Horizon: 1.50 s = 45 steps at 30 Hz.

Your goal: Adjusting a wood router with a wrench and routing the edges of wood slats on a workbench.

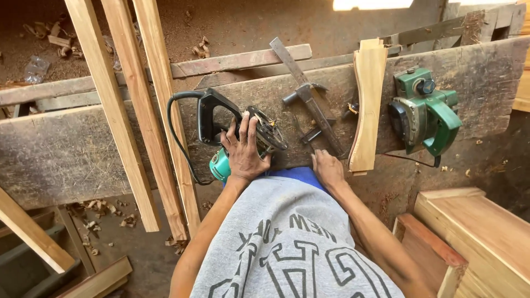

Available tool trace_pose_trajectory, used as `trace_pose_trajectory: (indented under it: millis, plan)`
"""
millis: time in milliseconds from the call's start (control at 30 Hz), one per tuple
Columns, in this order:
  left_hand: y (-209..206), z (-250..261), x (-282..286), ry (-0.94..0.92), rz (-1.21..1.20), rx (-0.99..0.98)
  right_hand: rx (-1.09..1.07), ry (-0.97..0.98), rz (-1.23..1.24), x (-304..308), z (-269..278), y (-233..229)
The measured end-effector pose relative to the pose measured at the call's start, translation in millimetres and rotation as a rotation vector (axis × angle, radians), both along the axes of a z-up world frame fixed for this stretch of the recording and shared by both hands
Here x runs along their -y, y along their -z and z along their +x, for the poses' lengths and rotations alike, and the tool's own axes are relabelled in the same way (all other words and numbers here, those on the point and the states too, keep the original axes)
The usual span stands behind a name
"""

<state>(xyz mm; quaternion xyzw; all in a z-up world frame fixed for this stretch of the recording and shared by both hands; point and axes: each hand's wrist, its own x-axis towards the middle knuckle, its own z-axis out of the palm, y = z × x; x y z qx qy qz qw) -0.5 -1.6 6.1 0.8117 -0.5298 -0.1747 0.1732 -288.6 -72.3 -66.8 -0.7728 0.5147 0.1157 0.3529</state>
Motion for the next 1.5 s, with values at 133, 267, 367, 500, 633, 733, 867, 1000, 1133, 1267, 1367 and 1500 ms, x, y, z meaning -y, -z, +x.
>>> trace_pose_trajectory:
  millis: [133, 267, 367, 500, 633, 733, 867, 1000, 1133, 1267, 1367, 1500]
  plan:
    - [1, 2, 1, 0.002, -0.012, -0.009, 0.061, -0.034, -0.162, 38, 59, -33]
    - [2, 2, -1, 0.002, -0.005, -0.006, 0.202, 0.452, 0.482, 79, 136, -46]
    - [2, 1, 1, -0.001, 0.009, -0.012, 0.314, 0.474, 0.718, 99, 171, -27]
    - [2, 2, 0, -0.002, -0.007, -0.012, 0.082, 0.073, 0.567, 109, 185, -27]
    - [-1, 1, -1, -0.002, 0.005, -0.034, 0.212, 0.098, 0.755, 112, 181, -1]
    - [4, 1, -1, 0.002, 0.009, -0.023, 0.224, 0.183, 0.841, 113, 177, 10]
    - [2, 2, 0, 0.008, 0.012, -0.031, 0.394, 0.009, 0.811, 115, 174, 10]
    - [1, 3, 1, 0.0, 0.034, -0.033, 0.426, -0.029, 0.78, 113, 174, 0]
    - [4, 1, -2, -0.004, -0.012, -0.028, 0.711, -0.187, 0.745, 123, 164, -9]
    - [-1, 3, -1, -0.005, 0.005, -0.03, 0.441, 0.256, 0.925, 119, 164, -7]
    - [1, 2, 2, -0.002, 0.012, -0.04, 0.356, 0.153, 0.894, 122, 164, -7]
    - [2, 1, -1, -0.004, 0.014, -0.045, 0.405, 0.151, 0.894, 120, 165, -2]
